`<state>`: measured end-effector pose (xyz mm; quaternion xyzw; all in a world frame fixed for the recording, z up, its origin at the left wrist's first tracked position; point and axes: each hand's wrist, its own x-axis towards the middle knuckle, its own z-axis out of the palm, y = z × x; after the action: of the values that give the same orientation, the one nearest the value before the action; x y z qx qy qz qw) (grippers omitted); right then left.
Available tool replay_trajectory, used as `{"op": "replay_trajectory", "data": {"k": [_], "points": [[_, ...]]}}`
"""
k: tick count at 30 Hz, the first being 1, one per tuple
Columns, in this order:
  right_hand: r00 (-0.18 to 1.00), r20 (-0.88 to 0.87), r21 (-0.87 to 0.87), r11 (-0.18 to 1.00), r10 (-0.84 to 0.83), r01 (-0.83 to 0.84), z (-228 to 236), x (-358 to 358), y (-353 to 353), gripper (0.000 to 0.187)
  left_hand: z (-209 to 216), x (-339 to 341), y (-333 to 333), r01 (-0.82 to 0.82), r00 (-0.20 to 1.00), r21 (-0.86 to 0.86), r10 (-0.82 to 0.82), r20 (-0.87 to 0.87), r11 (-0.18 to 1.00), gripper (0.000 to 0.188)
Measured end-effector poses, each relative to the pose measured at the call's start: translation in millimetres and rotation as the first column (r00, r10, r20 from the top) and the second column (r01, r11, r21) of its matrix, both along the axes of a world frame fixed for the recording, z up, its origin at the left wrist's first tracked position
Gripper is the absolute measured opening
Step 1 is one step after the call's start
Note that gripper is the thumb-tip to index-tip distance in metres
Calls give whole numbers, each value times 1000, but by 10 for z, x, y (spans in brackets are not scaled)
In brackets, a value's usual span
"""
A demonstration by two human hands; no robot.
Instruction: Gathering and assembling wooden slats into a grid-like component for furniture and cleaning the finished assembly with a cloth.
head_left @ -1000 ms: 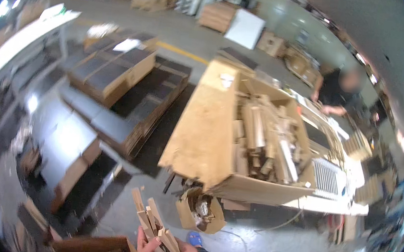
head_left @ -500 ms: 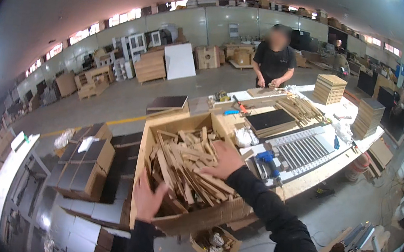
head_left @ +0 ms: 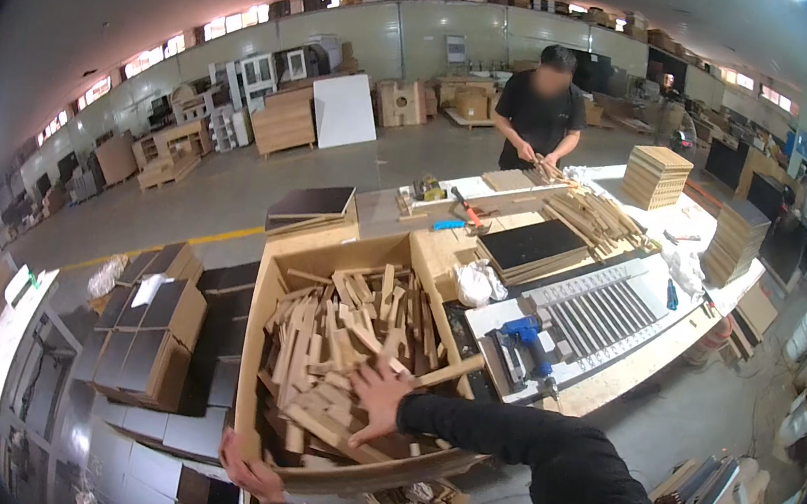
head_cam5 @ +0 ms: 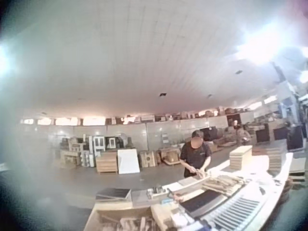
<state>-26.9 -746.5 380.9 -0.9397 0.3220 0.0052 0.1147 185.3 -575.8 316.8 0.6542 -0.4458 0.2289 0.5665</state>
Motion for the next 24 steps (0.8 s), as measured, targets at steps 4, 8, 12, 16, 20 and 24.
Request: {"op": "replay_trajectory", "data": {"k": [4,8,12,16,20,24], "points": [[997,32,39,997,69,-70,-49,365,201,117,6,532,-119,72,983,66,-60,-173,995,36],[992,52,16,993,114,-115,-165,425,105,117,-210,618,-55,215,943,-76,-228,-244,974,36],[957,263,45,989,126,-143,-107,215,-6,101,-232,701,-87,223,915,7,-207,-347,975,37],[841,541,32,999,13,-36,133,-554,128,77,-239,815,-24,217,945,121,-177,-275,969,38],[567,675,337,881,-472,333,-383,-1944,602,66,-77,793,-12,296,908,107,-245,-340,949,39],[246,-134,577,126,-960,807,-2325,-3483,2580,59,-145,728,-128,445,802,-14,-405,-440,895,39]]}}
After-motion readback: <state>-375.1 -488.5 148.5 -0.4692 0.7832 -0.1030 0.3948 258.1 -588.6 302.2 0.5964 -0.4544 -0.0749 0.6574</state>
